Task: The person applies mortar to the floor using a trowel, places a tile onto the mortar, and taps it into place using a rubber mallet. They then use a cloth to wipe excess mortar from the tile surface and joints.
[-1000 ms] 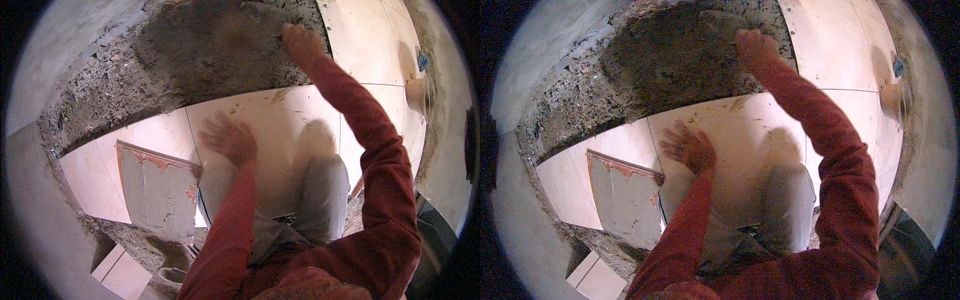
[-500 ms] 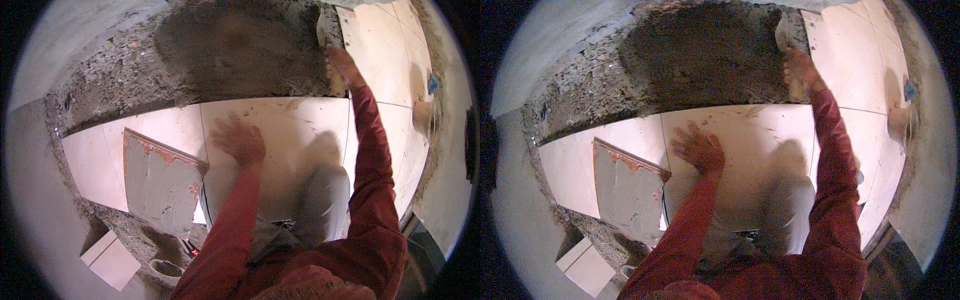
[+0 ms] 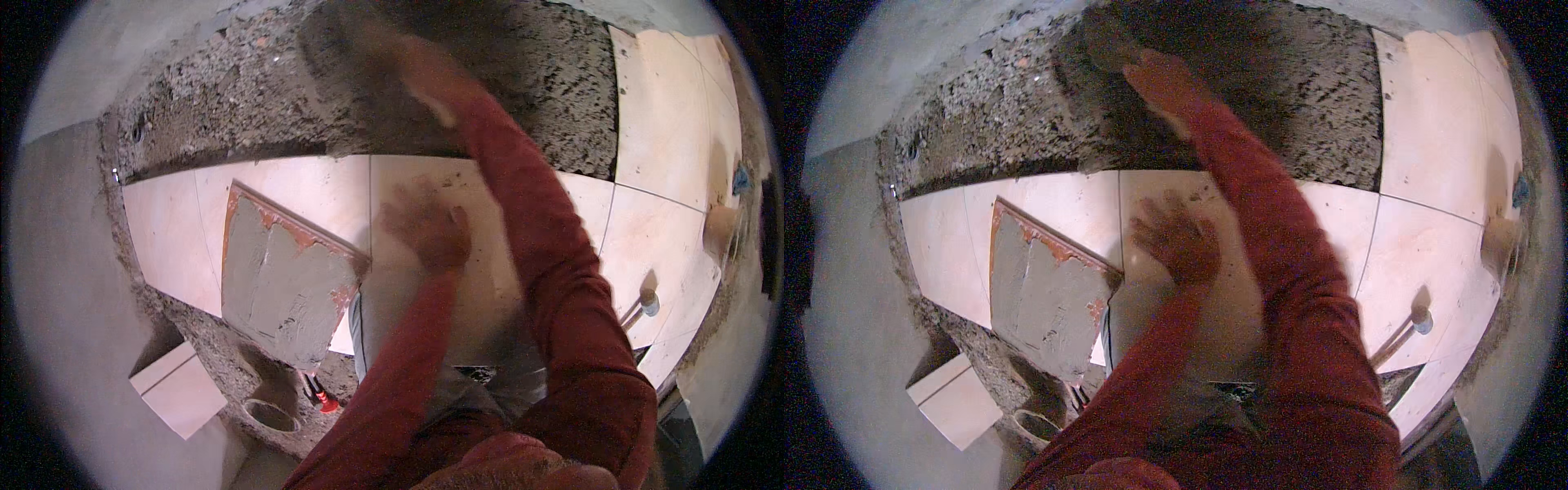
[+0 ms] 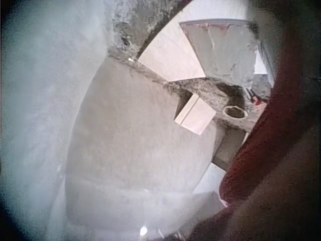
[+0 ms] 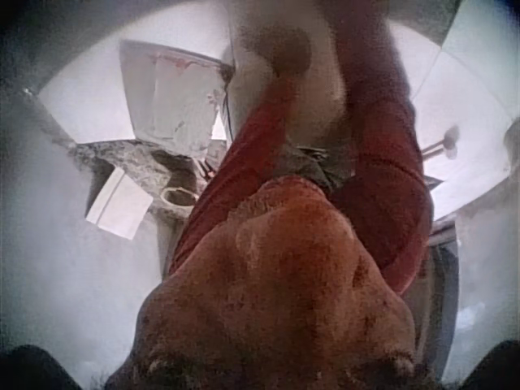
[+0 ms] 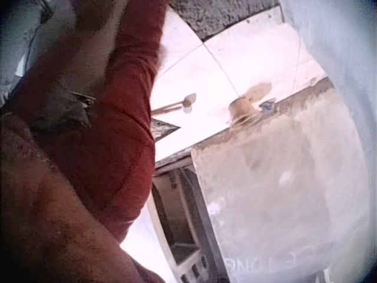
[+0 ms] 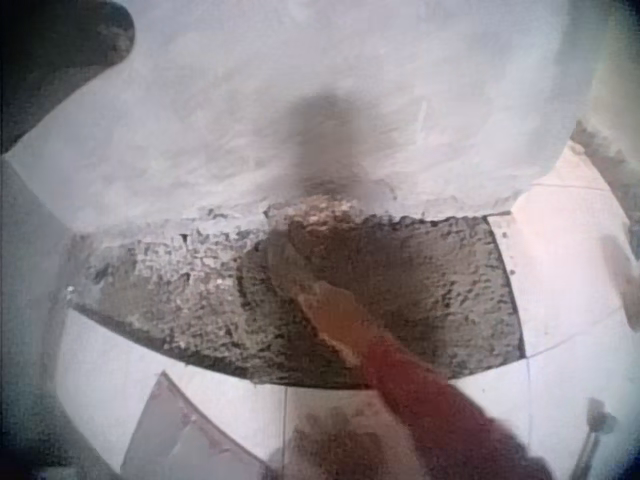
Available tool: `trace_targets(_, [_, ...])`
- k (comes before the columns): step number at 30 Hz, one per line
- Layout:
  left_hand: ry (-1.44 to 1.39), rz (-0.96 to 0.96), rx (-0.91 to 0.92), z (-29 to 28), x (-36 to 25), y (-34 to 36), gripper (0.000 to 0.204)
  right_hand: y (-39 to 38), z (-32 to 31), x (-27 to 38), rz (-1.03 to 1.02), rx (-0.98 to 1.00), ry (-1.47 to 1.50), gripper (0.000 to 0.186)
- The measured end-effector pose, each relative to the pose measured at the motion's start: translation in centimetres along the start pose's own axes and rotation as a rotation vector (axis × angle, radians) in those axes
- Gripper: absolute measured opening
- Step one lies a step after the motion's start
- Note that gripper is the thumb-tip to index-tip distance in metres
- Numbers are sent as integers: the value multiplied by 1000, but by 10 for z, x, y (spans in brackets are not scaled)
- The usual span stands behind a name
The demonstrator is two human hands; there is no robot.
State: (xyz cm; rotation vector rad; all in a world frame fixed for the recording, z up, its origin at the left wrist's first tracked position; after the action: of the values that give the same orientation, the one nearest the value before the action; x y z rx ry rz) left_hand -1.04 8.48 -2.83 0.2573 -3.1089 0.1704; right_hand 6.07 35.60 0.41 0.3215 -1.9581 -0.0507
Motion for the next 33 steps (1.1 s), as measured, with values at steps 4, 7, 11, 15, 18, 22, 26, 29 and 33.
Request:
trace_targets(4, [-35, -30, 0, -9, 15, -1, 80, -35, -37, 56, 45, 278, -866, 19])
trace_targets(7, [-31, -39, 15, -11, 10, 0, 78, -38, -75, 29, -82, 299, -1120, 21])
trace_targets(11, [-140, -12, -19, -15, 5, 4, 76, 12, -82, -7, -119, 271, -1147, 21])
trace_targets(15, [-112, -19, -52, -14, 3, -2, 75, 51, -41, -45, 0, 257, -1092, 23])
trace_targets(18, [-98, -26, -42, -15, 17, -4, 76, 64, -42, 0, 4, 185, -914, 30])
trace_targets(22, [-122, -28, -44, -12, 14, -3, 77, 36, -66, 4, -129, 251, -961, 30])
trace_targets(26, [-187, -47, -64, -12, 13, -3, 79, 1, -89, 41, -262, 262, -1075, 31])
trace_targets(29, [-161, -36, -78, -15, 6, -3, 77, -46, -63, 17, -549, 231, -1071, 33])
trace_targets(33, [-157, -70, -22, -13, 18, -3, 73, -68, -20, 59, -311, 353, -1060, 24])
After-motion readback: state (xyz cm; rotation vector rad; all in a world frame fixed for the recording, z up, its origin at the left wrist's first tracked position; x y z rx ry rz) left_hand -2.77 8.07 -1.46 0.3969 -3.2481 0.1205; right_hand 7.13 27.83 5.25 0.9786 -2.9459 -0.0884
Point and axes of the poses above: each hand's wrist, its own y-axis towards the middle knuckle, its own z-axis out of the palm, x = y × z, the point moved 8 cm from there along y, towards the middle knuckle, and after that the axes turned 10 degrees about y, right-handed, at the moved point
